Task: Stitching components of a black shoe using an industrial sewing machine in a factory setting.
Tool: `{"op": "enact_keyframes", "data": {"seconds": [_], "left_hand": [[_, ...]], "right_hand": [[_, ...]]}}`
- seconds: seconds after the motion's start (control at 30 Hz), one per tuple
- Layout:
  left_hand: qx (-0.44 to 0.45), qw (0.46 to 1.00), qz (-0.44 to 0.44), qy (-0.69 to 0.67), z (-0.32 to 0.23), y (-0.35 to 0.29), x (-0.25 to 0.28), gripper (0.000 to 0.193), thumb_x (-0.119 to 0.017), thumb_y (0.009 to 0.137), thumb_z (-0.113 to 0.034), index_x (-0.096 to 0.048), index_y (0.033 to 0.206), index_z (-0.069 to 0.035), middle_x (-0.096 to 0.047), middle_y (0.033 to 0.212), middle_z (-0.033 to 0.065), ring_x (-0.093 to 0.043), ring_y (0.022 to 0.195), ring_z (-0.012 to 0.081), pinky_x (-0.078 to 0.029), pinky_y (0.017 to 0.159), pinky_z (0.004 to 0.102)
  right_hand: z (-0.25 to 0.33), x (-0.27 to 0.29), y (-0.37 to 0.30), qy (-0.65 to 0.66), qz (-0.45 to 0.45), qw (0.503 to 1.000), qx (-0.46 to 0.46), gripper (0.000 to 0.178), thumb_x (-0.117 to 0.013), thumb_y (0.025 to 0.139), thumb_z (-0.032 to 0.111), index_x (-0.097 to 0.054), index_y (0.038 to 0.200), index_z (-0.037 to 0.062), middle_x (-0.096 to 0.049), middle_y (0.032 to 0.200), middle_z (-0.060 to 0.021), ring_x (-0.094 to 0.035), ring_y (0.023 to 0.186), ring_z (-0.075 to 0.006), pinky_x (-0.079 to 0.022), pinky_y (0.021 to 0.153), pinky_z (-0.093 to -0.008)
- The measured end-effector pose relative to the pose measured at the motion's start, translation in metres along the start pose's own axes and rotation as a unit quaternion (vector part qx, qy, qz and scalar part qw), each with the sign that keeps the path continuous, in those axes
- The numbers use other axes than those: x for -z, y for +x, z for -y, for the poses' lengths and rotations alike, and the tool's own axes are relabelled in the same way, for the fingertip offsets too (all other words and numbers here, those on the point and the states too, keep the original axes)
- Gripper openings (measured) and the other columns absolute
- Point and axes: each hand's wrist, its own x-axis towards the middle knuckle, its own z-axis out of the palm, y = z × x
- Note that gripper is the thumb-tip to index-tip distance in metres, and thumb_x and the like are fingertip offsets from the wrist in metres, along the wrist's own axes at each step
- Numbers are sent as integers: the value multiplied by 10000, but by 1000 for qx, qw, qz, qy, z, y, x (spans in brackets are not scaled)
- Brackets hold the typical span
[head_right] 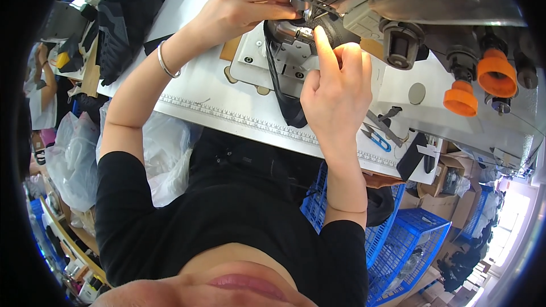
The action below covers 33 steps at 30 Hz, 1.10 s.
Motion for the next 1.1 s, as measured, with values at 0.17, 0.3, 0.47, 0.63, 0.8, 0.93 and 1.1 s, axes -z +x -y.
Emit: {"op": "enact_keyframes", "data": {"seconds": [0.17, 0.3, 0.47, 0.63, 0.8, 0.93, 1.1], "left_hand": [[-20, 999, -26, 21, 5, -2, -1, 460, -758, 644, 55, -798, 1056, -145, -741, 1080, 12, -687, 905, 216, -571, 780, 330], [-40, 998, -28, 37, -4, 3, 0, 454, -770, 646, 43, -793, 1065, -129, -727, 1052, 26, -674, 904, 217, -559, 771, 333], [29, 997, -64, -26, -37, 1, -1, 344, -814, 728, -34, -754, 1066, -51, -670, 1025, 64, -668, 908, 231, -565, 775, 338], [54, 995, -76, 27, -51, -2, -7, 309, -800, 710, -25, -740, 1013, -17, -691, 1039, 90, -681, 965, 254, -588, 764, 353], [48, 995, -78, 46, -58, -2, -5, 290, -780, 715, -35, -741, 1001, -18, -700, 1070, 101, -686, 999, 270, -600, 790, 351], [58, 993, -80, 57, -62, 0, -6, 295, -768, 713, -44, -736, 1005, -19, -701, 1073, 105, -689, 1008, 272, -602, 800, 355], [63, 993, -83, 57, -63, 1, -7, 300, -761, 714, -47, -732, 1011, -20, -701, 1070, 104, -690, 1008, 270, -601, 805, 359]], "right_hand": [[-4, 0, 0, 4, 4, 1000, -11, 530, -629, 734, -28, -730, 1232, 123, -530, 986, -44, -544, 893, -241, -499, 713, -375], [-22, -5, 10, 29, -25, 999, 11, 537, -573, 781, -77, -731, 1255, 118, -634, 1124, -65, -594, 1014, -244, -501, 849, -361], [-53, -22, 17, 202, 9, 975, -87, 461, -511, 906, -106, -742, 1260, 79, -735, 1249, -92, -655, 1220, -240, -470, 1068, -340], [-63, -36, 18, 249, -2, 966, -69, 420, -518, 921, -126, -747, 1229, 44, -757, 1201, -88, -677, 1197, -220, -443, 1127, -360], [-64, -37, 21, 257, 1, 964, -66, 401, -525, 918, -132, -747, 1214, 22, -768, 1168, -93, -699, 1153, -209, -437, 1142, -374], [-71, -40, 23, 246, 8, 967, -68, 402, -532, 914, -133, -747, 1214, 25, -773, 1153, -95, -708, 1128, -202, -448, 1131, -370], [-76, -43, 20, 234, 4, 969, -73, 407, -536, 913, -138, -748, 1217, 31, -777, 1140, -94, -712, 1116, -195, -452, 1124, -363]]}}
